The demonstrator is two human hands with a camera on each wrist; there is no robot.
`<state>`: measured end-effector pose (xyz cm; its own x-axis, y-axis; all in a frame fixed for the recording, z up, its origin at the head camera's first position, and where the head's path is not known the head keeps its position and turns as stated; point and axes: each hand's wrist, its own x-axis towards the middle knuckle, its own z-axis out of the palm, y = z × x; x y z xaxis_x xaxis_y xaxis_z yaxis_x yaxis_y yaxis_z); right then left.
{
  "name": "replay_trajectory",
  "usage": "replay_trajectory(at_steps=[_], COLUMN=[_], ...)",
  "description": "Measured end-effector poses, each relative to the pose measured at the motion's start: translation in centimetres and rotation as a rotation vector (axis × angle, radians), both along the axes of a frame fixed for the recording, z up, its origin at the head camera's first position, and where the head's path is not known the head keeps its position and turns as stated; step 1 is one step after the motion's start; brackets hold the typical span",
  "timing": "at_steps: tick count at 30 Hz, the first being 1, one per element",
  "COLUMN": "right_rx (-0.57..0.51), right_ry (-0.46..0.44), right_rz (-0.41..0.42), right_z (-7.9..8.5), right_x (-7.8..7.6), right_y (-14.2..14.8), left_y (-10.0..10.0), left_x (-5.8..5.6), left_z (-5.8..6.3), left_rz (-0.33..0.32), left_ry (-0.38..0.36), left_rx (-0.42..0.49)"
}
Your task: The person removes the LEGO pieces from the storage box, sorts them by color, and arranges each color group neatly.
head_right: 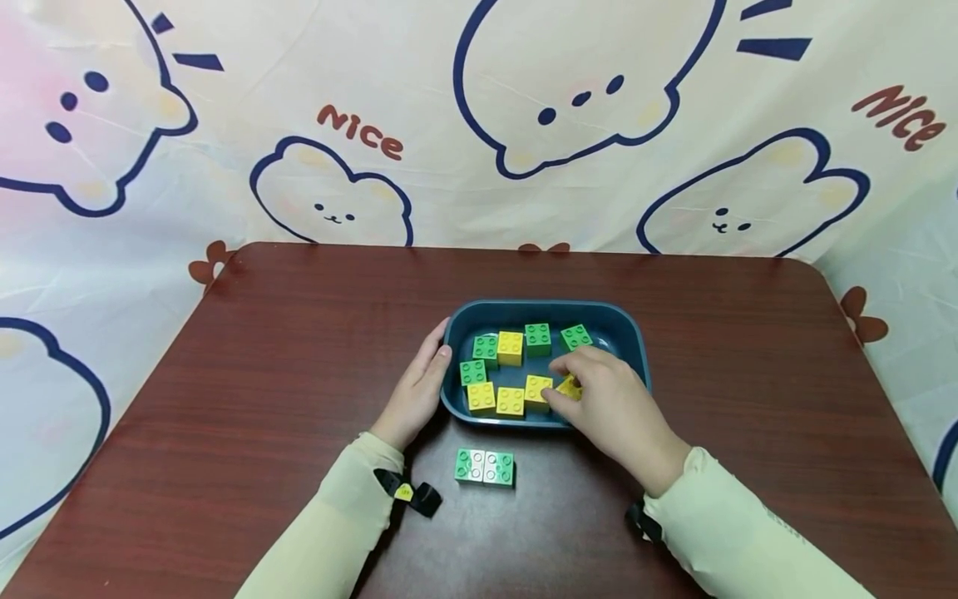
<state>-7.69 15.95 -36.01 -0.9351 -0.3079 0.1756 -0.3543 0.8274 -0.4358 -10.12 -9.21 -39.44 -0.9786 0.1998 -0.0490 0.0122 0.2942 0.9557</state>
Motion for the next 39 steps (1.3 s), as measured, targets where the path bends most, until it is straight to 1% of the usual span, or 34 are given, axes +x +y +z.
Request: replay_trajectory(at_steps=[1, 5, 12, 19, 24, 31, 39], right_rx=[0.001, -0.004, -0.008, 0.01, 0.018, 0.042, 0.069], right_ry=[-0.008, -0.033, -0.042, -0.06, -0.069, -0.11, -0.117], right_rz=[-0.008, -0.042, -0.067, -0.087, -0.1, -0.118, -0.134], right_z=[0.0, 0.0, -0.1, -0.3, -0.3, -0.4, -0.4], right_x=[-0.1, -0.7, -1.6, -2.4, -2.8, -3.4, -4.0], right_y=[0.1, 0.7, 1.4, 1.8, 2.0, 2.2, 2.2], left_y=[0.1, 0.2, 0.2, 0.1, 0.1, 0.2, 0.2], left_x=[0.1, 0.3, 0.3, 0.3, 0.4, 0.3, 0.4], left_z=[0.4, 0.7, 0.6, 0.8, 0.8, 0.8, 0.8], left_rz=[0.0, -0.002, -0.001, 0.005, 0.008, 0.012, 0.017], left_ry=[0.001, 0.005, 0.003, -0.003, -0.005, -0.016, -0.018], left_rx=[-0.001, 0.003, 0.001, -0.004, -0.008, -0.014, -0.016])
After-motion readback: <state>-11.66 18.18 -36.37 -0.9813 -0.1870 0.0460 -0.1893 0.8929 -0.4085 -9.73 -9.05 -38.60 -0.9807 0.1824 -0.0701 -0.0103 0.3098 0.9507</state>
